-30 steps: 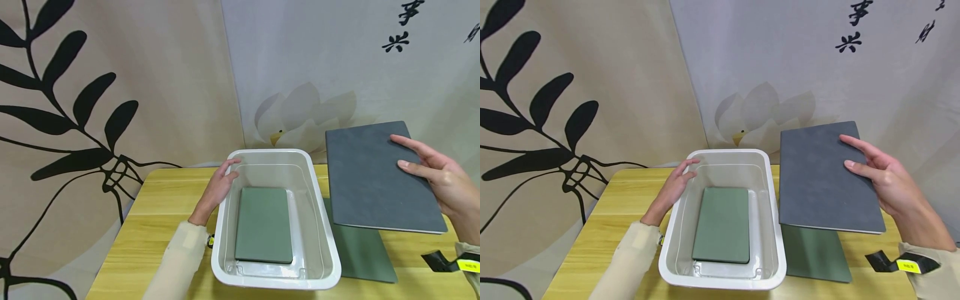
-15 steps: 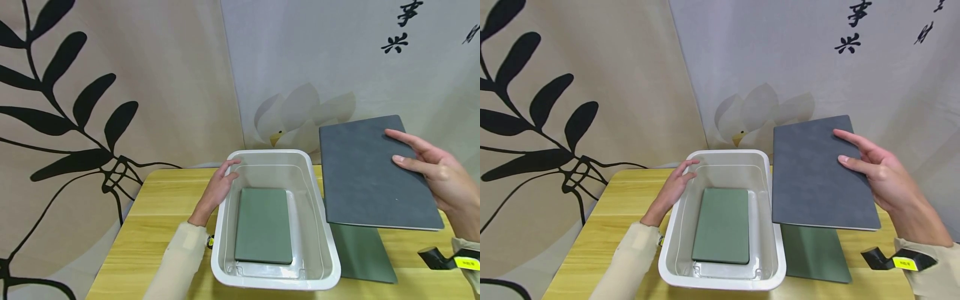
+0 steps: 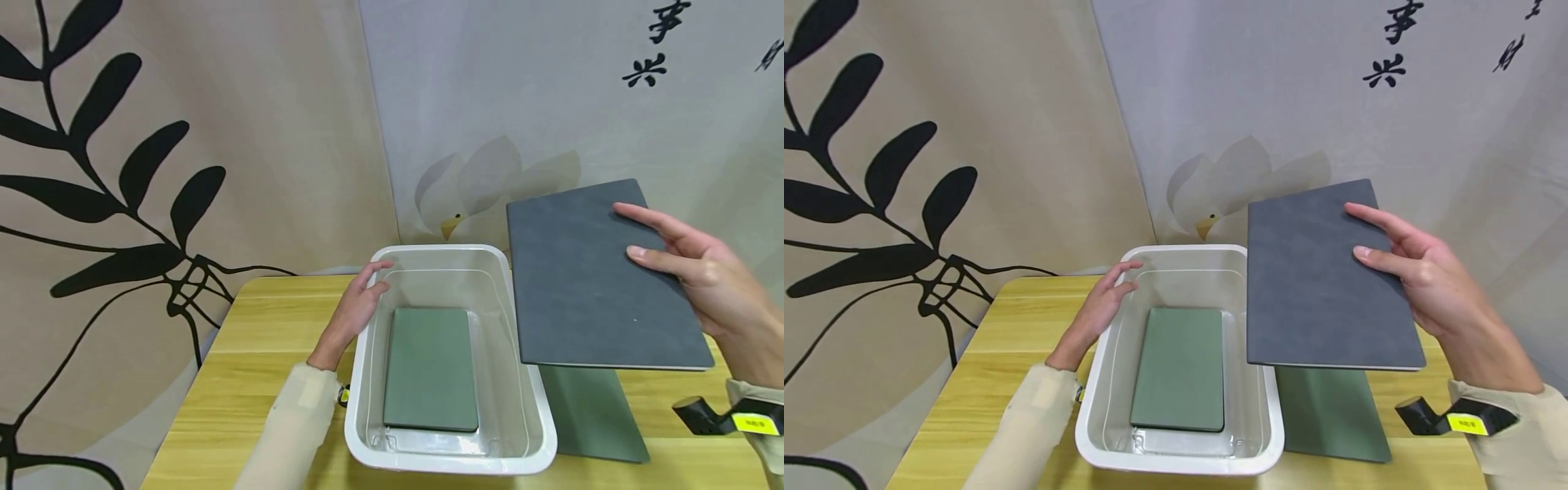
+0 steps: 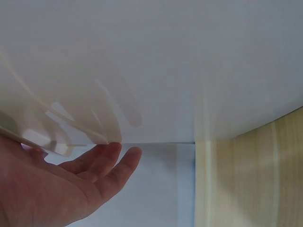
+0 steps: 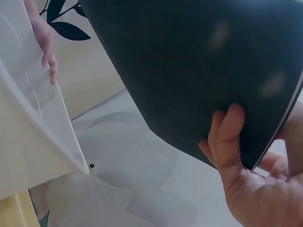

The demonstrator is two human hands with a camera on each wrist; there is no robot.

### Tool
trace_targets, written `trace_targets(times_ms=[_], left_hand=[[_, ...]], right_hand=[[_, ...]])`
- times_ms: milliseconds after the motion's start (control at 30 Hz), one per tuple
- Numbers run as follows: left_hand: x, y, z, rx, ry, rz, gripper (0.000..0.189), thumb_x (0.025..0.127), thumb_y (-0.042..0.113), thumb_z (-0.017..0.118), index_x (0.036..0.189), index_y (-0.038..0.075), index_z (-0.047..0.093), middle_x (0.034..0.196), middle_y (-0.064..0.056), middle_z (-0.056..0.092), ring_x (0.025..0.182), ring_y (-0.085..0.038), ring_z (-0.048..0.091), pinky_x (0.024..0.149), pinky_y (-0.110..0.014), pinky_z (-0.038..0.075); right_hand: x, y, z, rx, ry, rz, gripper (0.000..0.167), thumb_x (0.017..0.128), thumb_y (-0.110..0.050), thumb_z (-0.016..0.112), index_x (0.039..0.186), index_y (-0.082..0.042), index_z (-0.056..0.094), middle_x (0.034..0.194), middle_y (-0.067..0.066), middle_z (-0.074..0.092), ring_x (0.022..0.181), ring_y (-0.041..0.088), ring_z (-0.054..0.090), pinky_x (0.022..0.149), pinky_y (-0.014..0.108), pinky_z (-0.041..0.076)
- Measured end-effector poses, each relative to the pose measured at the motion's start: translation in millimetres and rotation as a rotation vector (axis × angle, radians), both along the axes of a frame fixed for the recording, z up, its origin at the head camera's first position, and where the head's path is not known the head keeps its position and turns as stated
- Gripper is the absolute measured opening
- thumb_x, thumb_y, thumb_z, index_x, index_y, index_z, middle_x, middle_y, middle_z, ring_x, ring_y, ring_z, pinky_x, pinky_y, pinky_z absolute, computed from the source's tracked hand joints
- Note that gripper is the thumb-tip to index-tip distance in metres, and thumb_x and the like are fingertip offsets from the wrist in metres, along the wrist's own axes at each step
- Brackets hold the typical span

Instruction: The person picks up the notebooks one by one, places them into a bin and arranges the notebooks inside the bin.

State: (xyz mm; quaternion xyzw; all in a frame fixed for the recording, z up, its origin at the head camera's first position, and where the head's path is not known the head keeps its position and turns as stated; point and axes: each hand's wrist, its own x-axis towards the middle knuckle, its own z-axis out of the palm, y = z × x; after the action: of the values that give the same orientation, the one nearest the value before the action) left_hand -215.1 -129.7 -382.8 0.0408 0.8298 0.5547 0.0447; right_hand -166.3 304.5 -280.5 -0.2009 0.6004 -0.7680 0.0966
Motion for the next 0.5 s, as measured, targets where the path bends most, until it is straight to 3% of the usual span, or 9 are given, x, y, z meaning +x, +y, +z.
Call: trace_targets(times_ms=[300,500], left_hand=[[-0.7,0.3,-0.5,-0.008,0.022,0.006,0.040,0.100,0.033,0.047,0.139,0.026,0.053,0.154,0.002,0.039,0.139,-0.028,0.037,0.110,-0.058,0.031],[-4.1,0.1,-4.4,-0.012,0.041,0.017,0.040,0.099,0.032,0.049,0.137,0.025,0.055,0.152,0.003,0.042,0.138,-0.027,0.038,0.110,-0.055,0.031]], right_hand=[[-1.1,-8.8,5.6,0.003,-0.009,0.024,0.059,0.102,0.010,0.033,0.155,-0.016,0.033,0.124,0.008,0.066,0.081,0.029,0.074,0.061,0.039,0.057],[-2.5,-17.4,9.5,0.030,-0.051,-0.007,0.058,0.102,0.009,0.038,0.152,-0.019,0.039,0.122,0.007,0.067,0.085,0.026,0.074,0.064,0.038,0.058]])
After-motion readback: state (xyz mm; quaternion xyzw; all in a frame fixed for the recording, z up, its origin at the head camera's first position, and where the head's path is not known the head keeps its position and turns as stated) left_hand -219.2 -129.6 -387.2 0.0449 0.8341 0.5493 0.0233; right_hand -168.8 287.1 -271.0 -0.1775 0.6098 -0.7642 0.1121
